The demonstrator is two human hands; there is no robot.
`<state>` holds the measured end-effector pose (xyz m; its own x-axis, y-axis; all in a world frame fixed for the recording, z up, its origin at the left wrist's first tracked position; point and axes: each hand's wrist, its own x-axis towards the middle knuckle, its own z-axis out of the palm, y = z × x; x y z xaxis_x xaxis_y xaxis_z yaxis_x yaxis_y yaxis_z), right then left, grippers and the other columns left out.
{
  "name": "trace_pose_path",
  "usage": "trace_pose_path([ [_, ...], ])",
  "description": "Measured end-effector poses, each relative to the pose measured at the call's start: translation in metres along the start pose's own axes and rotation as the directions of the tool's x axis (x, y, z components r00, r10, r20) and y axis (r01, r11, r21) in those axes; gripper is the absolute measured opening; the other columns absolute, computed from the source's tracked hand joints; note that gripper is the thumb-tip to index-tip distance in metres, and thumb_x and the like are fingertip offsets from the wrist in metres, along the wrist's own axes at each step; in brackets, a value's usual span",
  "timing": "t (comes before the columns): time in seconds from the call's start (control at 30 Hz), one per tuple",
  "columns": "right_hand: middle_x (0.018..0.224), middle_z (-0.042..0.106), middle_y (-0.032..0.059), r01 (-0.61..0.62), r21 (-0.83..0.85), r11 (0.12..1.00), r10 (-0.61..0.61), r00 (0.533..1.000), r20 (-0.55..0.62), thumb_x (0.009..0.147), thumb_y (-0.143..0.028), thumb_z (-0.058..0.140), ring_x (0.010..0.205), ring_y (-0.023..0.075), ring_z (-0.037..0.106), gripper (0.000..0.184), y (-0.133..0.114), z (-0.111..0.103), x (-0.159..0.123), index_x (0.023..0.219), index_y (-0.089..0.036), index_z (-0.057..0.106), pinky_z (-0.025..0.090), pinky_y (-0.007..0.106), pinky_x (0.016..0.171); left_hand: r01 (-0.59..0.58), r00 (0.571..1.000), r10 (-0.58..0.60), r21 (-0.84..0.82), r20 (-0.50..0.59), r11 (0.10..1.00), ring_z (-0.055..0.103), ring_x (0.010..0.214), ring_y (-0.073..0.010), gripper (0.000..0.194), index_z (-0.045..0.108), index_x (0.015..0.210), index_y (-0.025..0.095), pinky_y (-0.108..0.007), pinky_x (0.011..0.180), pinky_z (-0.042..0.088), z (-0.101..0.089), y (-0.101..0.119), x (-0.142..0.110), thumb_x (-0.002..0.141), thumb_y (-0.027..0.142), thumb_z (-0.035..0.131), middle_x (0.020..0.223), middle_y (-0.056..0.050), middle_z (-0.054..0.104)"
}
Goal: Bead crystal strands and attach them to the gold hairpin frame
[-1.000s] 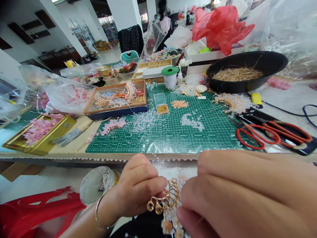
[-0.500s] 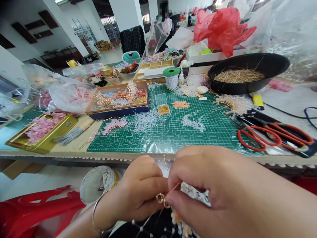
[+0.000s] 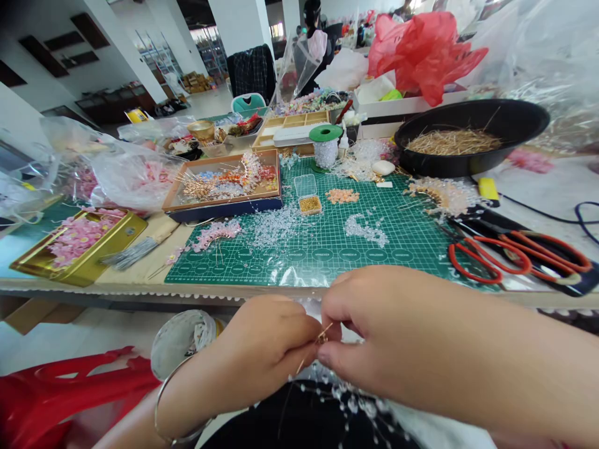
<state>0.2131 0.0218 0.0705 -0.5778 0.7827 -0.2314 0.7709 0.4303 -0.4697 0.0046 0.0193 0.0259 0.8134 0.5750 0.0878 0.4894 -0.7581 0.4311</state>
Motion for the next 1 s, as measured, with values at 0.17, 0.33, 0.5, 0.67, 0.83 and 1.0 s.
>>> trace_pose_path([
  [0.17, 0.066, 0.064, -0.0026, -0.066, -0.073, 0.995, 0.076, 0.987, 0.143, 0.075, -0.022, 0.055, 0.059, 0.0159, 0.053, 0.013, 0.000, -0.006, 0.017, 0.064, -0.026, 0.061, 0.035, 0.030, 0.056, 0.104, 0.993, -0.104, 0.002, 0.063, 0.995, 0.067, 0.071, -0.0204, 0.032, 0.066, 0.077, 0.019, -0.030, 0.058, 0.038, -0.001, 0.000, 0.002, 0.099, 0.037, 0.053, 0.075, 0.001, 0.072],
  [0.33, 0.058, 0.059, -0.0035, -0.240, 0.032, 0.970, 0.222, 0.934, 0.280, 0.072, -0.024, 0.054, 0.054, 0.0141, 0.047, 0.009, -0.004, -0.017, 0.032, 0.064, -0.024, 0.059, 0.033, 0.027, 0.049, 0.113, 0.993, -0.110, -0.097, 0.043, 0.989, 0.066, 0.079, -0.0205, 0.027, 0.065, 0.081, 0.017, -0.032, 0.072, 0.046, -0.007, -0.004, 0.000, 0.100, 0.026, 0.048, 0.082, -0.003, 0.071],
  [0.5, 0.057, 0.060, -0.0034, -0.260, 0.099, 0.960, 0.223, 0.933, 0.283, 0.070, -0.022, 0.055, 0.052, 0.0133, 0.047, 0.008, -0.005, -0.018, 0.033, 0.065, -0.023, 0.061, 0.034, 0.026, 0.049, 0.160, 0.980, -0.190, -0.348, -0.056, 0.924, 0.068, 0.089, -0.0216, 0.032, 0.066, 0.099, 0.021, -0.032, 0.076, 0.049, -0.008, -0.004, -0.003, 0.088, 0.051, 0.067, 0.097, -0.001, 0.074],
  [0.67, 0.053, 0.054, -0.0043, -0.275, 0.073, 0.959, 0.252, 0.939, 0.234, 0.073, -0.027, 0.056, 0.050, 0.0124, 0.042, 0.014, -0.011, -0.013, 0.031, 0.060, -0.023, 0.058, 0.030, 0.026, 0.048, 0.263, 0.943, -0.326, -0.438, -0.072, 0.860, 0.067, 0.085, -0.0211, 0.017, 0.070, 0.087, 0.022, -0.032, 0.075, 0.051, 0.005, -0.001, -0.001, 0.081, 0.035, 0.076, 0.092, 0.000, 0.073],
  [0.83, 0.057, 0.055, -0.0037, -0.275, 0.091, 0.957, 0.242, 0.932, 0.270, 0.080, -0.031, 0.057, 0.054, 0.0129, 0.044, 0.020, -0.014, -0.015, 0.025, 0.063, -0.022, 0.059, 0.032, 0.027, 0.050, 0.165, 0.941, -0.288, -0.500, -0.179, 0.850, 0.065, 0.076, -0.0149, 0.006, 0.072, 0.081, 0.021, -0.028, 0.072, 0.050, 0.011, -0.003, -0.002, 0.086, 0.023, 0.072, 0.080, 0.002, 0.072],
  [1.0, 0.079, 0.066, -0.0005, -0.061, 0.367, 0.928, 0.032, 0.996, 0.086, 0.097, -0.048, 0.046, 0.075, 0.0164, 0.060, 0.038, -0.011, -0.014, 0.005, 0.072, -0.023, 0.062, 0.046, 0.028, 0.069, -0.032, 0.928, -0.172, -0.530, -0.330, 0.848, 0.066, 0.075, -0.0123, 0.012, 0.073, 0.084, 0.019, -0.026, 0.073, 0.049, 0.010, -0.005, -0.005, 0.090, 0.029, 0.071, 0.078, 0.003, 0.074],
])
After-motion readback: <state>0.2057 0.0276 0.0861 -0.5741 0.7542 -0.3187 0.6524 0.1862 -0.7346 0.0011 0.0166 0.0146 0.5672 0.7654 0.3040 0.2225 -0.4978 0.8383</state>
